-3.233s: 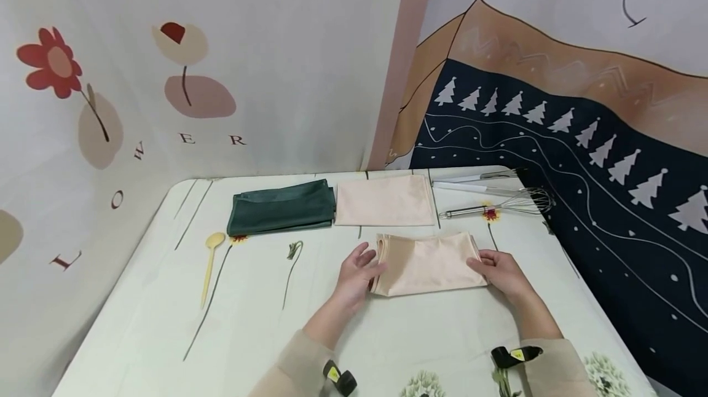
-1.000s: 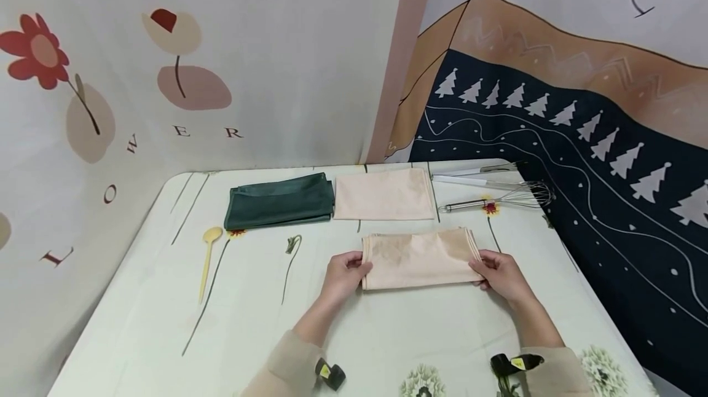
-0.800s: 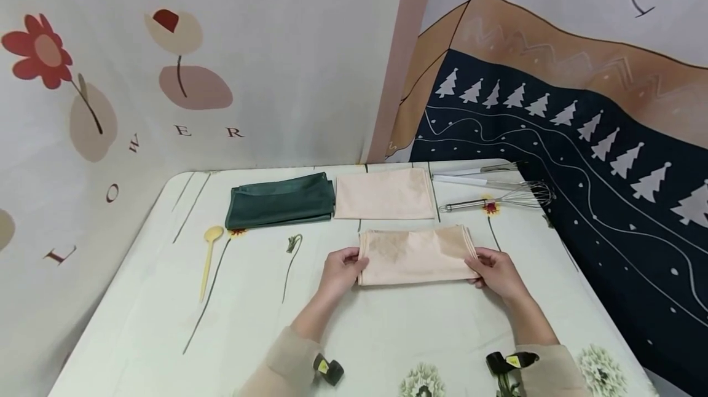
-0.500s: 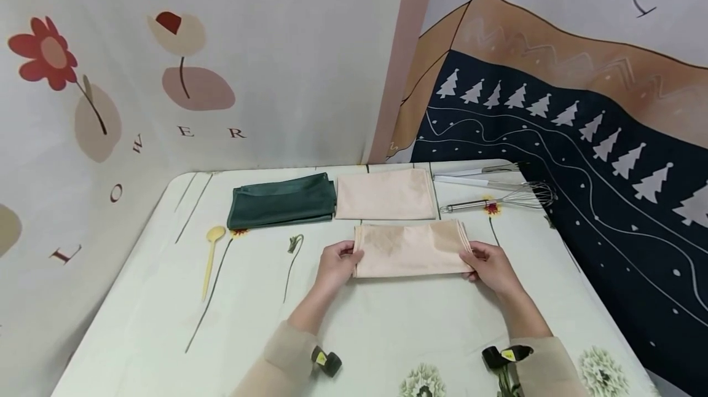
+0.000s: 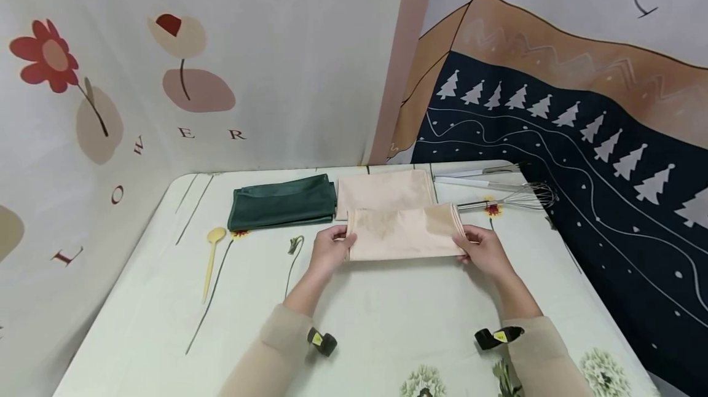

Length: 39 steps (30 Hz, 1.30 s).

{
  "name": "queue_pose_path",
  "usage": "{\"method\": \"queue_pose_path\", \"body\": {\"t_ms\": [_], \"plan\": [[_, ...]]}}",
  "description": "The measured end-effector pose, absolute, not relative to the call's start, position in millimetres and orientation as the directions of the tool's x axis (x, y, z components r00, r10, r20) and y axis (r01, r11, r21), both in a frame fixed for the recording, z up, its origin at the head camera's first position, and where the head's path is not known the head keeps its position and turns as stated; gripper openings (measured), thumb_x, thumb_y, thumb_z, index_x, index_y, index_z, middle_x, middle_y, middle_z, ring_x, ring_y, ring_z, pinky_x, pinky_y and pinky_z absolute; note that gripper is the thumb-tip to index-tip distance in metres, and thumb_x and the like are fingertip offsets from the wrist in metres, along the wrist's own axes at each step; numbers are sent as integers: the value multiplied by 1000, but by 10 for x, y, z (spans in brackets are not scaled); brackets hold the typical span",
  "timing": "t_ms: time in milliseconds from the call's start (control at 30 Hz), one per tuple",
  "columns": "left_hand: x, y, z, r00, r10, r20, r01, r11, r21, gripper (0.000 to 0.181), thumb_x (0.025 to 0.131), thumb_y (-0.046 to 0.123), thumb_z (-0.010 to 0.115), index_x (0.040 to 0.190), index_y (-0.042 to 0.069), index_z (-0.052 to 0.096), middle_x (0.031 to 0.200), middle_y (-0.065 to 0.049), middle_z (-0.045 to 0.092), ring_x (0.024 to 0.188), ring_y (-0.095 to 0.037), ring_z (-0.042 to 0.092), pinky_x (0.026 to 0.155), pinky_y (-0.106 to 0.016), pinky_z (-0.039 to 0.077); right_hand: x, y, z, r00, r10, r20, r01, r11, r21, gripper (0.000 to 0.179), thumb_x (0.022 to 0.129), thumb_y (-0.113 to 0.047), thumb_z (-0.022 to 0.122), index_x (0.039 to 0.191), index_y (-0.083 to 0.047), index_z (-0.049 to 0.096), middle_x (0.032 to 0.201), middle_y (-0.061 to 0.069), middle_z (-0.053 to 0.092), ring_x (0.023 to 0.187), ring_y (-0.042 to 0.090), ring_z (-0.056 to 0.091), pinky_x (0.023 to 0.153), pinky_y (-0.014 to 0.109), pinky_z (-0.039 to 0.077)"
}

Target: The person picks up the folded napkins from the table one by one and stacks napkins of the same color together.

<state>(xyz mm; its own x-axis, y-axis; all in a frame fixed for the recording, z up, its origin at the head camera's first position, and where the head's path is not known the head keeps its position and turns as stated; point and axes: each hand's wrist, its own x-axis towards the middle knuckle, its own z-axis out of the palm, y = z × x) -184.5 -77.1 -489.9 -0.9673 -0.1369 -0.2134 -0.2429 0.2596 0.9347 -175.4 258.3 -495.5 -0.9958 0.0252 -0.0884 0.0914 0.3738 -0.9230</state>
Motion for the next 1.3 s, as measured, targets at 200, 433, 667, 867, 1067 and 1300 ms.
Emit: {"method": "queue_pose_path", "body": {"t_ms": [200,433,667,867,1067,1300], "plan": [[-2001,-822,-4790,-975,-128,-180,-209,266,941,29,96,15,70,121,-1,70,113,-13,68,103,-25,62,83,-33,54,-1882,2525,-4887,-997,36,-63,72,333,-940,35,100,-12,65,128,9,62,89,12,67,60,14,68,53,24,56],[-2150,-855,-4694,-976,-137,-171,-204,279,938,32,97,16,70,125,0,69,116,-13,67,105,-25,60,88,-36,52,-2045,2477,-4817,-999,36,-19,29,297,-954,36,100,-8,65,128,13,60,88,11,67,58,15,68,52,23,56],[-2298,-914,-4630,-974,-138,-180,-214,289,933,34,98,18,69,127,0,67,114,-13,65,103,-24,58,86,-34,51,-2197,2396,-4804,-997,68,-34,54,309,-949,38,100,-15,66,131,7,62,97,15,68,61,11,67,54,22,55],[-2433,-948,-4629,-976,-136,-168,-203,309,929,34,98,18,68,128,1,66,114,-13,65,102,-23,59,84,-32,53,-2312,2343,-4804,-998,59,-23,39,290,-956,34,100,-12,66,128,8,64,86,8,67,60,10,64,54,22,54],[-2535,-944,-4649,-979,-137,-151,-190,343,920,32,98,16,68,126,0,68,111,-14,65,100,-24,59,83,-33,52,-2428,2314,-4840,-996,73,-44,64,296,-953,35,100,-14,65,129,5,64,86,5,69,60,8,61,56,24,56],[-2673,-943,-4678,-982,-135,-131,-172,361,917,31,98,13,67,125,-1,68,111,-15,66,100,-24,59,86,-34,52,-2591,2285,-4867,-997,64,-42,60,312,-948,36,100,-15,66,129,6,64,84,4,68,59,9,60,56,25,57]]}}
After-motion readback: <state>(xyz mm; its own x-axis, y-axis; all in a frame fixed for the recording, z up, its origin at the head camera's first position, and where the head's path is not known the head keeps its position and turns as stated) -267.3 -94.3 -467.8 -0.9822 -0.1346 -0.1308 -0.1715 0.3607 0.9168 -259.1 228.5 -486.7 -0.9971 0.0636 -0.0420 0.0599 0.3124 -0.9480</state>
